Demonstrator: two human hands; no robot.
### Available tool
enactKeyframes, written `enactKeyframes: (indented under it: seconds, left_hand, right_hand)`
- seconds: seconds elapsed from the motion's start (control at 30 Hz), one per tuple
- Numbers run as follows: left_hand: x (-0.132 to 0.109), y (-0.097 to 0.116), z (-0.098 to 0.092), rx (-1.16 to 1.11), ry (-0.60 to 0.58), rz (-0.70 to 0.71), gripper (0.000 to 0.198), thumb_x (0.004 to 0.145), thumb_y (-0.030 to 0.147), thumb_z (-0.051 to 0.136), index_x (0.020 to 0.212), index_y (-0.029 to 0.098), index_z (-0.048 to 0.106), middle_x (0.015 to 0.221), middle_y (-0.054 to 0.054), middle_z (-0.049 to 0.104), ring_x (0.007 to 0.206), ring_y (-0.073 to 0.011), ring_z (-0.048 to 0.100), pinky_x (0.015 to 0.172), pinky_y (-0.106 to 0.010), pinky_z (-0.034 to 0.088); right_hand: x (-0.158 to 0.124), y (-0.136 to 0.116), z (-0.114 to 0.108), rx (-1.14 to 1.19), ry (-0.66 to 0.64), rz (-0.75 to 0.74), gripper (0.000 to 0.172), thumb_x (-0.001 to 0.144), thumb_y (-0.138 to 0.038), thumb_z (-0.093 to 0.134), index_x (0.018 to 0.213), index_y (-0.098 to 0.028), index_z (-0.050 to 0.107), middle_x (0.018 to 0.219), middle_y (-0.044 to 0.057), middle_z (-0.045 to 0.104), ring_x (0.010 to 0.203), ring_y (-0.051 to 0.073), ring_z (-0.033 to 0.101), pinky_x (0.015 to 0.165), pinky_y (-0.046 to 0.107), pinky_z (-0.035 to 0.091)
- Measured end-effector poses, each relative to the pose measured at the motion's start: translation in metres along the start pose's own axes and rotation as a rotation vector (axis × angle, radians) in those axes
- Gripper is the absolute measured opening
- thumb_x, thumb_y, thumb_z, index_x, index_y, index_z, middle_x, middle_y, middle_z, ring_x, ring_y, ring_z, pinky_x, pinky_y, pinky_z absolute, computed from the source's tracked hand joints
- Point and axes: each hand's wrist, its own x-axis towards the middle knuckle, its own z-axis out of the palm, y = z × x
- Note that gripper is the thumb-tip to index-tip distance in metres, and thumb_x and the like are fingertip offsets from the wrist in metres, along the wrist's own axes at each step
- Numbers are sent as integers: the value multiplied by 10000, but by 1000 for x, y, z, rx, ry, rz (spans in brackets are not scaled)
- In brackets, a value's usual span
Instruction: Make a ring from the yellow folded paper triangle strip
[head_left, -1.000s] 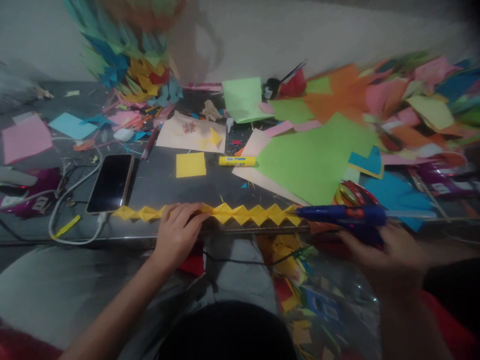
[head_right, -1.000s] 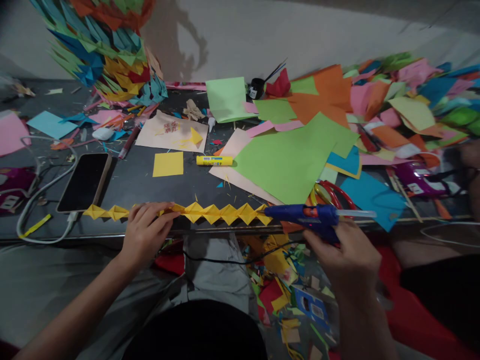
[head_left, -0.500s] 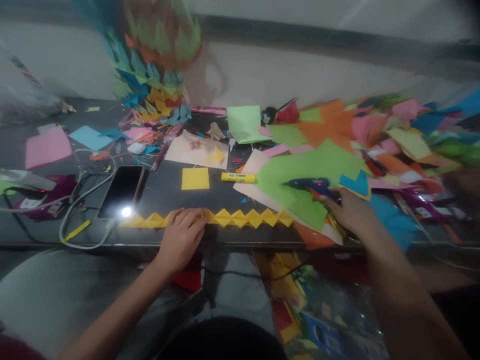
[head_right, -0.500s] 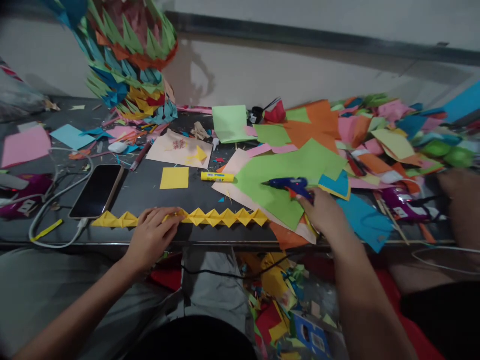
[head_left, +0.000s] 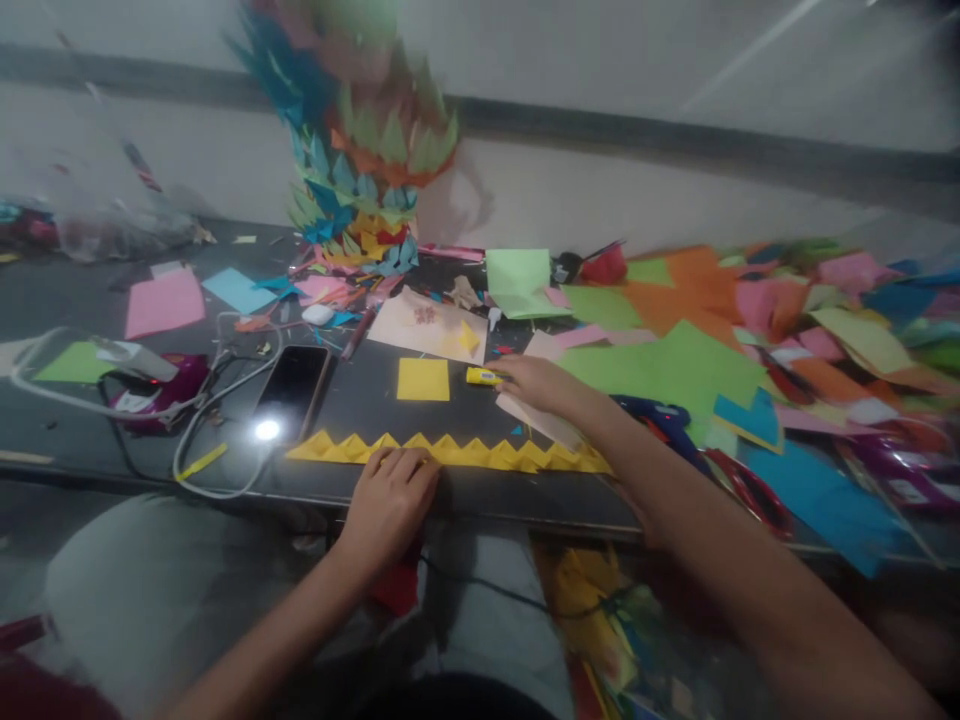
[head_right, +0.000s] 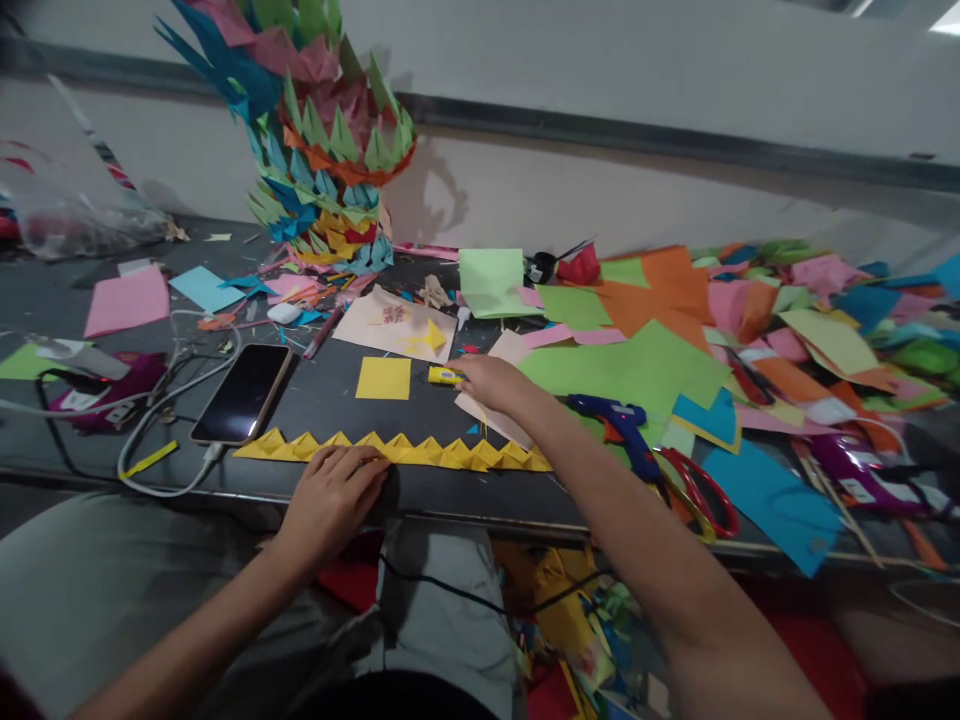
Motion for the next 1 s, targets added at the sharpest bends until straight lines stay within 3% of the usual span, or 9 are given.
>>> enactKeyframes:
  seconds: [0.13,0.3,0.37,0.47,0.6,1.0]
  left_hand:
    - [-12,-3,1,-98,27,-13,155,895,163,473,987,173,597,995,-48,667,927,-169,606,919,-364,407]
    - [-18,-6,3,-169,39,-72,134,886,128,439,961,142,549,1009,-87,635,970,-187,579,908,-348,435]
    - [-18,-6,2,-169,49,-88,124,877,115,428,936,142,534,987,-96,624,956,-194,573,876,-342,449]
    - [-17,-6,1,-166,33,-102,133,865,95,419,935,155,515,963,-84,618,925,-190,571,881,-349,437]
    - [-17,-6,-1,-173,11,-125,138,853,80,420,921,166,504,959,-71,619,933,-185,574,915,-360,406]
    - [-12,-1,-5,-109,-34,-144,149,842,100,438,924,165,544,957,-69,639,921,-196,596,958,-391,359]
  right_hand:
    - [-1,-18,-11,25,29,-50,342,842,-146,481,1181,-140,531,1128,131,636,928,216,634,707,310,505]
    - [-4,-69,-20,64,-20,-504,373,857,-64,403,1190,-163,537,1202,74,616,1144,181,541,975,362,417]
    - [-5,-84,-16,11,-80,-589,381,883,-92,396,1232,-186,520,1249,55,592,1194,179,507,1007,383,393]
    - [-11,-96,-4,-86,-124,-580,355,905,-144,400,1231,-179,537,1296,67,552,1220,185,486,1011,374,392]
    - [-27,-95,6,-112,-76,-547,416,882,-144,391,1286,-131,489,1354,101,485,1265,203,435,1041,402,355]
    - [-79,-62,-4,-93,-57,-457,382,823,-188,457,1183,-205,583,1264,58,581,1165,217,522,999,451,355]
